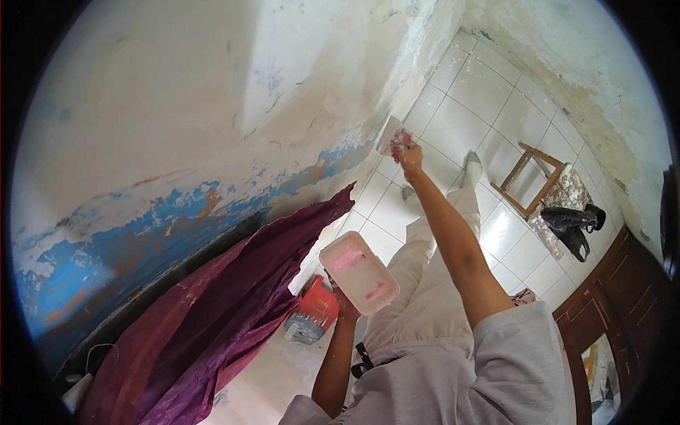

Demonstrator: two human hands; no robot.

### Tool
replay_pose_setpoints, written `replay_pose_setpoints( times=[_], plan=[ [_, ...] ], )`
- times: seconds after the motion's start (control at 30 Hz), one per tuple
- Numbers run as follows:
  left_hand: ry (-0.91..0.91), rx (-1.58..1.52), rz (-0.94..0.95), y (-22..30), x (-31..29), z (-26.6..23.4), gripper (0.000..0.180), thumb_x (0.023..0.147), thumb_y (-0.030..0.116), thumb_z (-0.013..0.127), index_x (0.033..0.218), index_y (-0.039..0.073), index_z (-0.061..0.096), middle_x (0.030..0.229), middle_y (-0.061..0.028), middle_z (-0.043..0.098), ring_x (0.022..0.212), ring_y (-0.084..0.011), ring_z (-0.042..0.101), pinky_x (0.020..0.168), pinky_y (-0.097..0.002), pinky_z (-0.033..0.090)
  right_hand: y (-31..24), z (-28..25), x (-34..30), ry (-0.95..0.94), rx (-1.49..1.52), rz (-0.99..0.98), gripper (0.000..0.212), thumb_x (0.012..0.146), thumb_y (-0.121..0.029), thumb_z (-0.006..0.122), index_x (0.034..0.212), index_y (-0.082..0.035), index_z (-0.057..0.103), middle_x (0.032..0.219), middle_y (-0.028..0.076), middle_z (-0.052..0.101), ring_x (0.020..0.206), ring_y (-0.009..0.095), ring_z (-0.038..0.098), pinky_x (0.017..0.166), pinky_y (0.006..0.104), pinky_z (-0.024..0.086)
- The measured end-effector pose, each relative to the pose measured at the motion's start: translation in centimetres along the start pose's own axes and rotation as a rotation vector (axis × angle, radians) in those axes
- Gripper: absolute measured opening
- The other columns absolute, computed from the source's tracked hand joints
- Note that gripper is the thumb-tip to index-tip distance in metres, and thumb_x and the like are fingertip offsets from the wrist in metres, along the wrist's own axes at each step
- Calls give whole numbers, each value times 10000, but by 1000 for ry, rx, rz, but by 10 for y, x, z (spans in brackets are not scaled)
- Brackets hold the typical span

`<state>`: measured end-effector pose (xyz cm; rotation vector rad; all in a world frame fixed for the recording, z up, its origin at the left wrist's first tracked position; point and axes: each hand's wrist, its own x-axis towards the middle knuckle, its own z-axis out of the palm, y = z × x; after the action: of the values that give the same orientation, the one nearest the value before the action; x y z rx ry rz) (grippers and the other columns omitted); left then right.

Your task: The person applies and smooths wall putty onto a damaged wall using a putty knife.

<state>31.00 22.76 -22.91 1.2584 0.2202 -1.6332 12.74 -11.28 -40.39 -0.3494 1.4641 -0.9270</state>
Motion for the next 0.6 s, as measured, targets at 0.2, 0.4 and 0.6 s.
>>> replay_pose_setpoints(
  times=[0.2, 0.4, 0.6],
  plan=[
    [67, 69, -19, 6, -10, 11, 976, 790, 804, 506, 1507, 170, 322, 1504, -85, 391, 1376, -324, 396, 1127, -547, 351, -8, 73, -45, 233, 67, -71, 173, 950, -150, 579, 1045, -25, 651, 737, 11, 609, 628, 98, 555, 557, 266, 446],
    [27, -64, -55, 11, 0, 37, 934, 822, 786, 485, 1496, 157, 337, 1475, -108, 431, 1340, -342, 441, 1103, -585, 369, -36, 42, -136, -66, 230, -288, 305, 989, -167, 592, 1220, 29, 627, 1033, 83, 696, 916, 129, 637, 821, 275, 504],
    [-119, -252, -147, 12, -1, 52, 912, 835, 754, 504, 1492, 144, 341, 1475, -135, 428, 1345, -364, 431, 1098, -608, 361, 16, 0, -36, 77, 2, -3, 278, 955, -153, 606, 1192, -19, 662, 879, 23, 686, 725, 94, 621, 630, 245, 497]
  ],
)
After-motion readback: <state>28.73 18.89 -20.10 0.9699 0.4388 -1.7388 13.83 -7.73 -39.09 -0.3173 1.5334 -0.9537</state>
